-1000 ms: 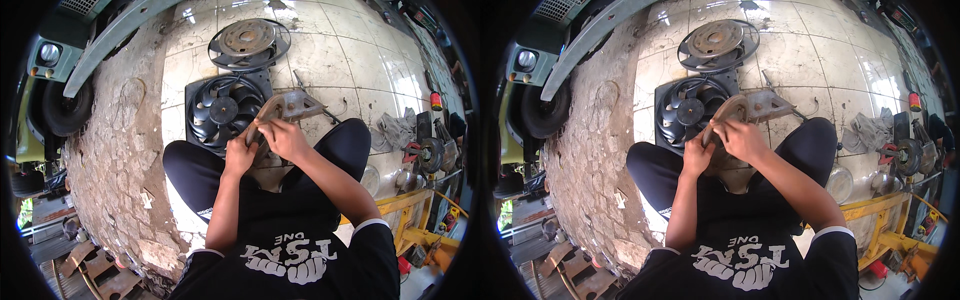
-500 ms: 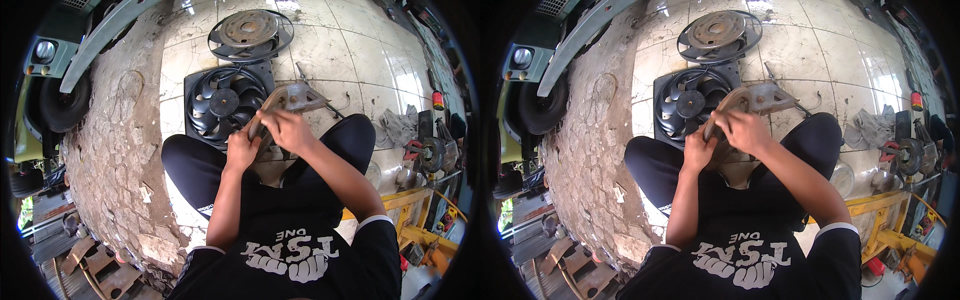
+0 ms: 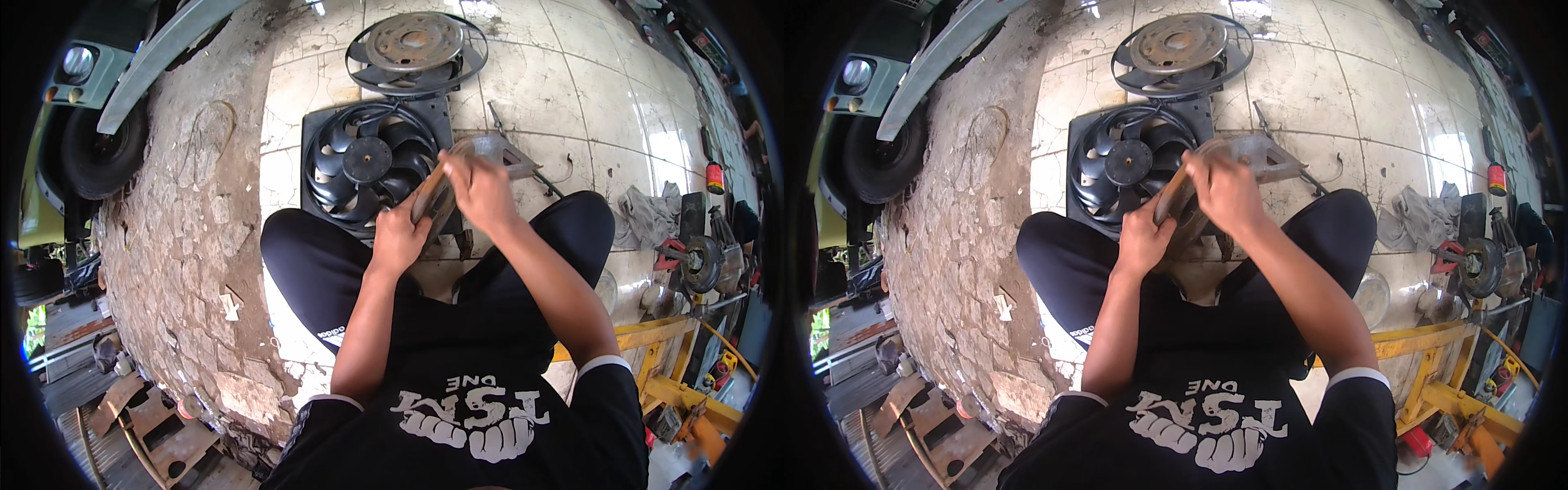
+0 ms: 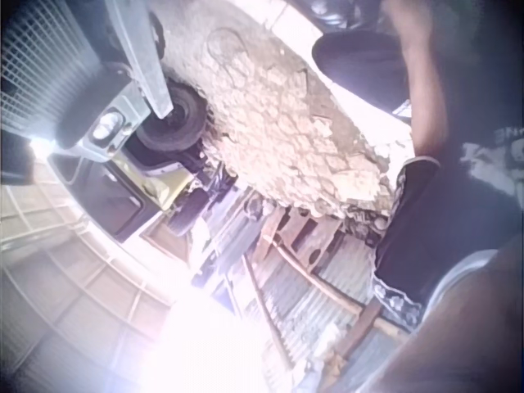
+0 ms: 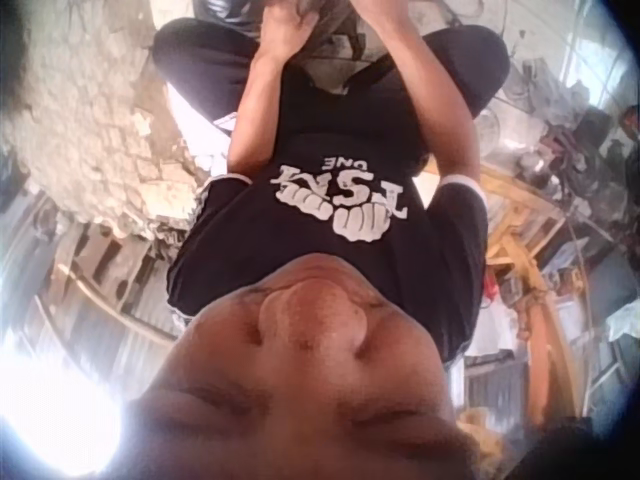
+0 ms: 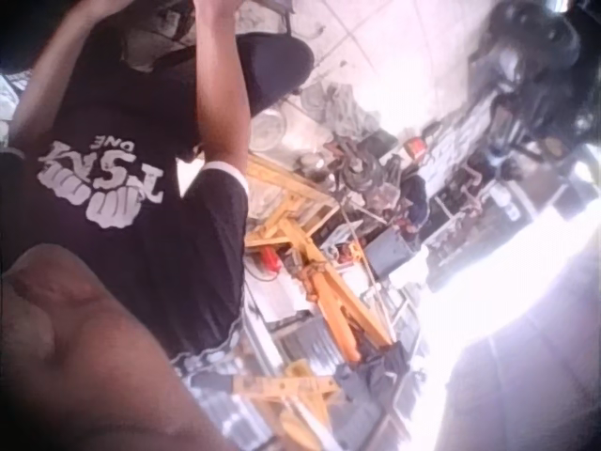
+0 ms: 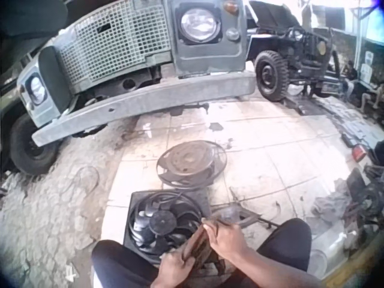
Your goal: The person sits on the floor and uses a sanding block to smooth the surface of a metal part. They repeatedly rub the sanding block against the metal, occasionally pausing to inspect the surface before continuing.
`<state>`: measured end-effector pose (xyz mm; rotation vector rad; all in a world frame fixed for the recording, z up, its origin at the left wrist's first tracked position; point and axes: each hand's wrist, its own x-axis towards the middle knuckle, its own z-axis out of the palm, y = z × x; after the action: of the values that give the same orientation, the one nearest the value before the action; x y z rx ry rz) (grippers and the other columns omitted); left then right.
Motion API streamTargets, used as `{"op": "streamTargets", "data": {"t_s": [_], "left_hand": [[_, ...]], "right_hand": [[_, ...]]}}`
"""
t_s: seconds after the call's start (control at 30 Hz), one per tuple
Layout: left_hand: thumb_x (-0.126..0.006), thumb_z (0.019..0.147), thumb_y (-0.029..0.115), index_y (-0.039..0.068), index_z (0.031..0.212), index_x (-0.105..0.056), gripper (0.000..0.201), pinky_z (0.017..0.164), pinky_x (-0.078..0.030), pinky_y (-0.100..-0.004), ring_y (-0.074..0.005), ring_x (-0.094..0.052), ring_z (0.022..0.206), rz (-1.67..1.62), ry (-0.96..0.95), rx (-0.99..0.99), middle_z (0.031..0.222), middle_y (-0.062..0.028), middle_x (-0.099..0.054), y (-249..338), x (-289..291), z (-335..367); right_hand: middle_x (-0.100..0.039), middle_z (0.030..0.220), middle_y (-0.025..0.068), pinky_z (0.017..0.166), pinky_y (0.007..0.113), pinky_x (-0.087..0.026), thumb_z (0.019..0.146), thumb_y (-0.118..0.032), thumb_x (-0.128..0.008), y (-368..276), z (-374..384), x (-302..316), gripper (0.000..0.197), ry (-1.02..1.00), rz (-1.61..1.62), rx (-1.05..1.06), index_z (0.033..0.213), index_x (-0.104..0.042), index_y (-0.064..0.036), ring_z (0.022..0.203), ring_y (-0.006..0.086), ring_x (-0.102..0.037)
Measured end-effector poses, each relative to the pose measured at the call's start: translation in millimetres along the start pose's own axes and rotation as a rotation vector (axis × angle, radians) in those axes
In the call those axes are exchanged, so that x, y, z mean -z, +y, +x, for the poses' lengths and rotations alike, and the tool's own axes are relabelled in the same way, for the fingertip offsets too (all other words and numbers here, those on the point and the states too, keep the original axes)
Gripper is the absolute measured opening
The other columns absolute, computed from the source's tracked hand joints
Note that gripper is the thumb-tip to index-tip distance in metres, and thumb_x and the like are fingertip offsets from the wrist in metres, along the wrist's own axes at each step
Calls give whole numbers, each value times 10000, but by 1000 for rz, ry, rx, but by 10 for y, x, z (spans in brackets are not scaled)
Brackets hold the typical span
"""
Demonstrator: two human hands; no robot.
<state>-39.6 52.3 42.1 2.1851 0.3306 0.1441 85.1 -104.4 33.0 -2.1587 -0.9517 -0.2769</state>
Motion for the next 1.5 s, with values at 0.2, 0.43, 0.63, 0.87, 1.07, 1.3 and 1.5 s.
{"op": "streamTargets", "data": {"t_s": [0.2,0.43,0.63,0.87,1.07,1.3,1.5], "left_hand": [[-703,852,83,57,1408,-684,557,814,-591,-491,-472,-736,934,66,-12,15,970,-308,-728,-87,-82,-23],[-688,848,77,58,1430,-665,583,831,-591,-506,-475,-736,935,38,-9,12,978,-307,-735,-138,-76,-40],[-691,843,79,51,1421,-674,579,832,-598,-497,-474,-738,922,30,-10,37,981,-312,-733,-91,-71,-75],[-669,852,68,18,1410,-671,560,802,-598,-494,-479,-738,889,34,3,0,947,-326,-721,-33,-32,-78],[-675,853,82,58,1434,-666,581,805,-599,-491,-473,-739,901,49,-1,-6,940,-307,-724,-65,-63,-34],[-677,852,82,60,1444,-661,593,813,-597,-493,-465,-741,890,23,-30,26,932,-304,-721,-61,-57,-36],[-707,832,52,80,1449,-662,619,792,-613,-502,-458,-737,811,12,5,-20,871,-306,-719,-119,-82,-99]], "right_hand": [[-775,924,161,720,443,-636,1075,-175,-604,106,60,14,218,75,42,-202,1153,-783,-77,813,346,-761],[-771,969,192,751,465,-645,1072,-164,-607,-32,-13,83,216,-90,44,-70,1189,-760,-68,816,367,-762],[-752,887,145,674,424,-628,1067,-172,-615,-100,-198,-66,227,42,81,239,1218,-757,-79,782,309,-753],[-778,952,159,719,442,-639,1050,-149,-633,-114,-159,24,218,-31,101,109,1203,-773,-82,842,323,-774],[-734,853,158,665,456,-619,1065,-169,-631,36,-57,-32,206,10,22,-69,1200,-776,-112,763,344,-749],[-709,811,129,633,428,-622,1009,-109,-656,84,-8,-39,211,80,-49,41,1200,-737,-73,704,313,-728],[-738,871,122,652,404,-617,1008,-111,-679,23,-171,-52,219,2,-28,224,1206,-763,-74,752,274,-741]]}}
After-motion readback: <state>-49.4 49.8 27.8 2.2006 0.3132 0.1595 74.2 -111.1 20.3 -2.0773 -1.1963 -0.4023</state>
